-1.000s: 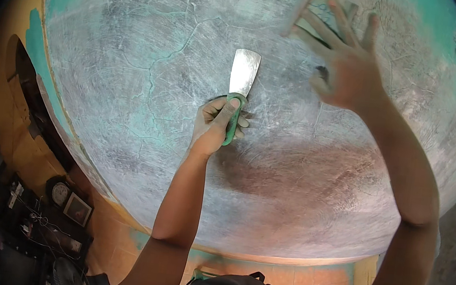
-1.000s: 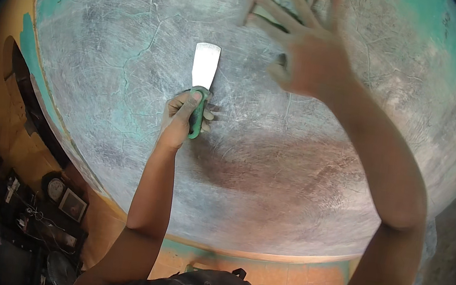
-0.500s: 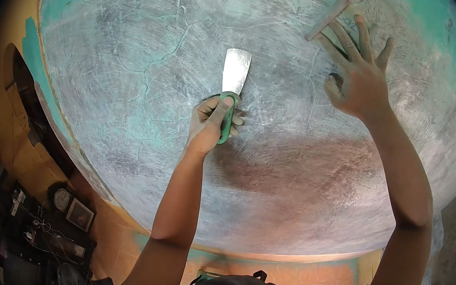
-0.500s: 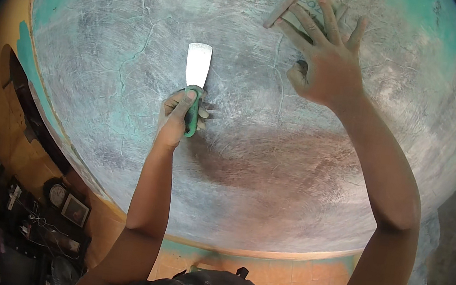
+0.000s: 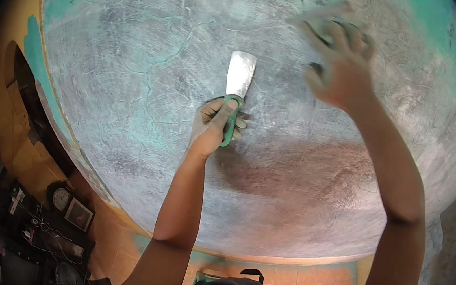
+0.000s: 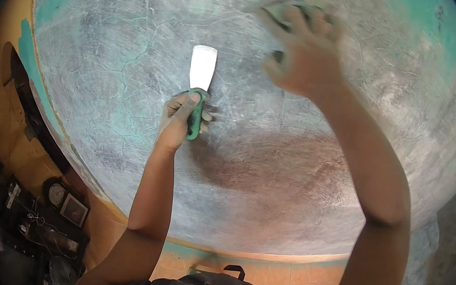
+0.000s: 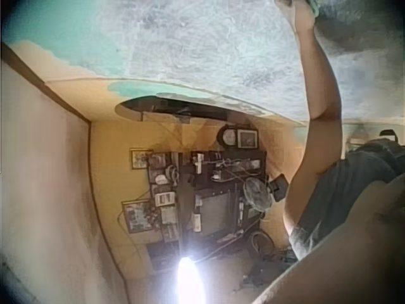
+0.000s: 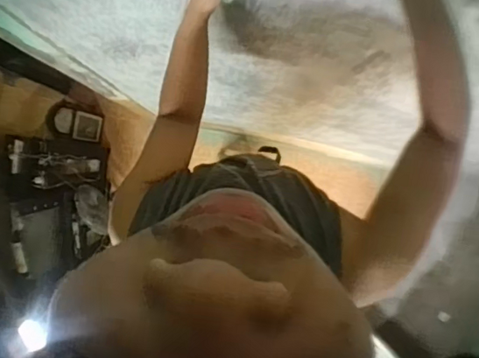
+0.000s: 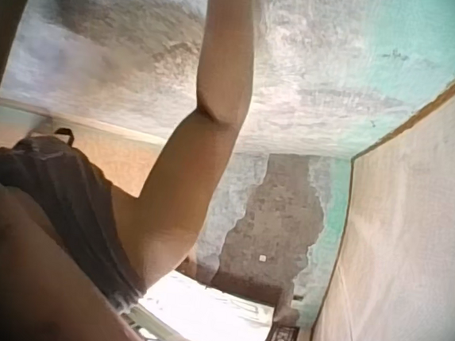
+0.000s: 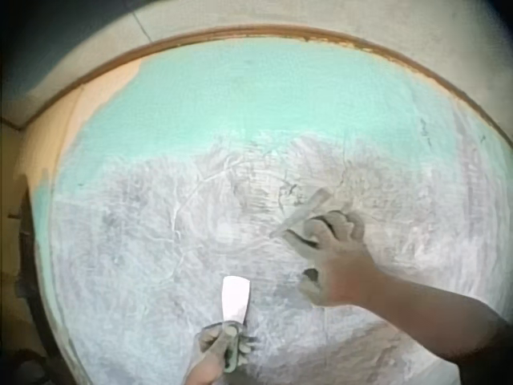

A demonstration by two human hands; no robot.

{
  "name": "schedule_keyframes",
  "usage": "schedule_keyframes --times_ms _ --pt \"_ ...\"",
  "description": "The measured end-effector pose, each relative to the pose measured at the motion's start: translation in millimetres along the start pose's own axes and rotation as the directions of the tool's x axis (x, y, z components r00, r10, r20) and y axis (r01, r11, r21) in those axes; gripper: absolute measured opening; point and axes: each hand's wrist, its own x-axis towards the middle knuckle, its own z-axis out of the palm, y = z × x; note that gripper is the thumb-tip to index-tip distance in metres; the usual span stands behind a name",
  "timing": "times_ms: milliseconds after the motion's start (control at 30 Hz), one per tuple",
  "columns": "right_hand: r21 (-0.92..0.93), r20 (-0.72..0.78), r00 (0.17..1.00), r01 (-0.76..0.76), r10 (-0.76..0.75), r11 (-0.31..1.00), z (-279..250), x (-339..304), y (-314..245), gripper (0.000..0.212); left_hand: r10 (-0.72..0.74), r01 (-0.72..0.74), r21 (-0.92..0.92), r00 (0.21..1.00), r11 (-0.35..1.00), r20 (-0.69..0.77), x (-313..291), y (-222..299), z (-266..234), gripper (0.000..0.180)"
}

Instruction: The person prepares a wall surface by scraping it with a scraper and sanding it with a sandpaper block.

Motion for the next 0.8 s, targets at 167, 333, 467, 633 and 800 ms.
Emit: schedule_keyframes --times_ms 167,333,467,633,800 --pt "0.062 0.063 0.998 -0.005 0.001 0.998 -4 10 -17 0.064 0.024 -0.025 -0.024 0.999 0.999 -0.042 -3 -7 -13 0.035" --pt "-0.006 0.226 0.974 0.027 -0.025 1.000 -12 4 1 0.063 0.012 -0.012 -0.003 0.999 1.000 -0.043 -2 -2 -3 0.035" --pt "0.014 0.122 0.992 -0.014 0.012 1.000 -1 20 -17 0.063 0.037 -0.037 -0.003 0.998 0.999 -0.049 -3 -7 -6 0.036" --pt "0.007 0.180 0.983 -0.047 0.045 0.999 -18 -16 14 0.060 0.060 -0.060 -0.014 0.998 0.998 -0.016 -2 -6 -8 0.035" --pt "-0.026 0.242 0.921 -0.309 0.306 0.951 -46 -52 30 0.049 0.053 -0.051 0.033 0.996 0.998 -0.070 -3 1 1 0.034"
